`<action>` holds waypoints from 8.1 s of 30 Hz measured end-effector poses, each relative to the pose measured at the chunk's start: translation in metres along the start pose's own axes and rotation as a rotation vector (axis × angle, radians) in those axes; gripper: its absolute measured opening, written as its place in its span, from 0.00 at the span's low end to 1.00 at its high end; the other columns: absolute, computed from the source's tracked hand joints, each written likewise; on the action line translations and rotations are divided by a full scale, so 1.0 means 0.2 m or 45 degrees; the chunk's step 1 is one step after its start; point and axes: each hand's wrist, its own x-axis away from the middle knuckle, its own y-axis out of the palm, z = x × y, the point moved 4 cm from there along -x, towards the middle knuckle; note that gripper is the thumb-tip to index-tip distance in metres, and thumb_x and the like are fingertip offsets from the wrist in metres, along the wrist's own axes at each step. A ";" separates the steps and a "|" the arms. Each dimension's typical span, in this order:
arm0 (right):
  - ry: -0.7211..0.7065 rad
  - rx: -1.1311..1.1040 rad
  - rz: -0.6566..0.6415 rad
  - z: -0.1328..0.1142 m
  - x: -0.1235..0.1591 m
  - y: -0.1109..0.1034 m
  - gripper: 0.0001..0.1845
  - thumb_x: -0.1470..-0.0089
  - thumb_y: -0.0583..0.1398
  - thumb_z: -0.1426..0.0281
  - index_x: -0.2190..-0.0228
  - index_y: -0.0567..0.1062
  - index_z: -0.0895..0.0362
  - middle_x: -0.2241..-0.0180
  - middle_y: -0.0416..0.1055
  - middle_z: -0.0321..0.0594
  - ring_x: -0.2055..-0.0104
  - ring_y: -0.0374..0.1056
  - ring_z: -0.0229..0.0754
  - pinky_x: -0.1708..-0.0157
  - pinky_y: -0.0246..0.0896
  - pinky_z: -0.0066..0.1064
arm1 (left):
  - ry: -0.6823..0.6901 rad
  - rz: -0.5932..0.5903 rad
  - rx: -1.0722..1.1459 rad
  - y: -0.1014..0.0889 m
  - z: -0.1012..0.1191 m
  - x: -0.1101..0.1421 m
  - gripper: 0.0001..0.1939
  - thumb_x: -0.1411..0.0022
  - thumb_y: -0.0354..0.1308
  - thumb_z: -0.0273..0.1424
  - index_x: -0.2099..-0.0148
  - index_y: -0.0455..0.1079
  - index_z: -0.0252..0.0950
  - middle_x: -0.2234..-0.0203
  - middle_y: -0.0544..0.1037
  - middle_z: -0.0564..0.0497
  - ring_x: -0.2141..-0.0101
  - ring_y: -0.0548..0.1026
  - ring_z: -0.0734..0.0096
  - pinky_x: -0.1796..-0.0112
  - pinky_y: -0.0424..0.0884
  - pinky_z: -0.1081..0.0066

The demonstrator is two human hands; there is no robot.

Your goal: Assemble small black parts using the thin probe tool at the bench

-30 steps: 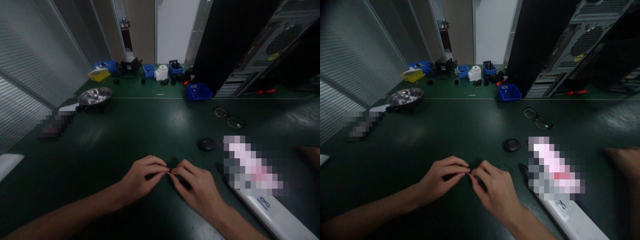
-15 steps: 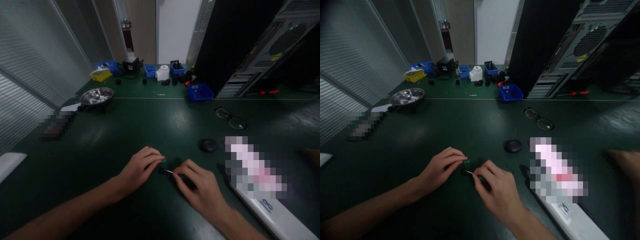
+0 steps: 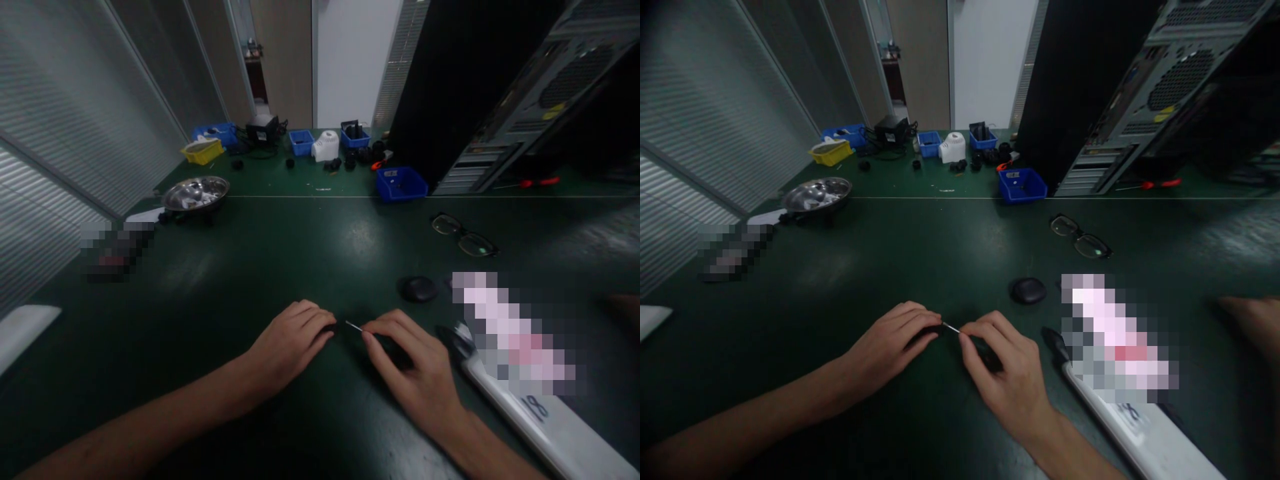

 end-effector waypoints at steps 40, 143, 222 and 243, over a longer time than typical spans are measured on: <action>0.056 -0.053 -0.012 0.02 0.00 0.00 0.04 0.35 0.60 0.71 0.61 0.77 0.54 0.63 0.74 0.40 0.62 0.72 0.40 0.63 0.65 0.32 | -1.023 0.239 -1.099 -0.96 -1.09 0.77 0.28 0.27 0.40 0.41 0.41 0.71 0.29 0.48 0.72 0.40 0.48 0.72 0.54 0.47 0.66 0.63; 0.305 0.414 -0.072 0.14 0.00 0.00 0.11 0.33 0.56 0.62 0.62 0.76 0.51 0.61 0.74 0.37 0.65 0.73 0.41 0.67 0.63 0.31 | -0.188 -0.052 0.308 0.00 0.00 -0.16 0.09 0.32 0.59 0.27 0.50 0.74 0.40 0.55 0.78 0.50 0.54 0.75 0.67 0.52 0.73 0.65; 0.295 0.363 -0.130 0.14 0.00 0.01 0.12 0.33 0.55 0.61 0.63 0.77 0.51 0.62 0.75 0.37 0.64 0.73 0.40 0.65 0.64 0.32 | -1.269 1.010 -0.211 -0.95 -1.33 0.84 0.26 0.43 0.66 0.37 0.43 0.76 0.37 0.51 0.81 0.41 0.51 0.79 0.53 0.43 0.72 0.50; 0.287 0.340 -0.139 0.15 0.01 0.01 0.12 0.32 0.55 0.61 0.62 0.77 0.50 0.61 0.75 0.37 0.64 0.73 0.40 0.64 0.65 0.31 | -1.146 0.740 -0.666 -0.92 -1.23 0.84 0.28 0.35 0.52 0.48 0.43 0.77 0.37 0.62 0.84 0.43 0.68 0.78 0.53 0.50 0.73 0.50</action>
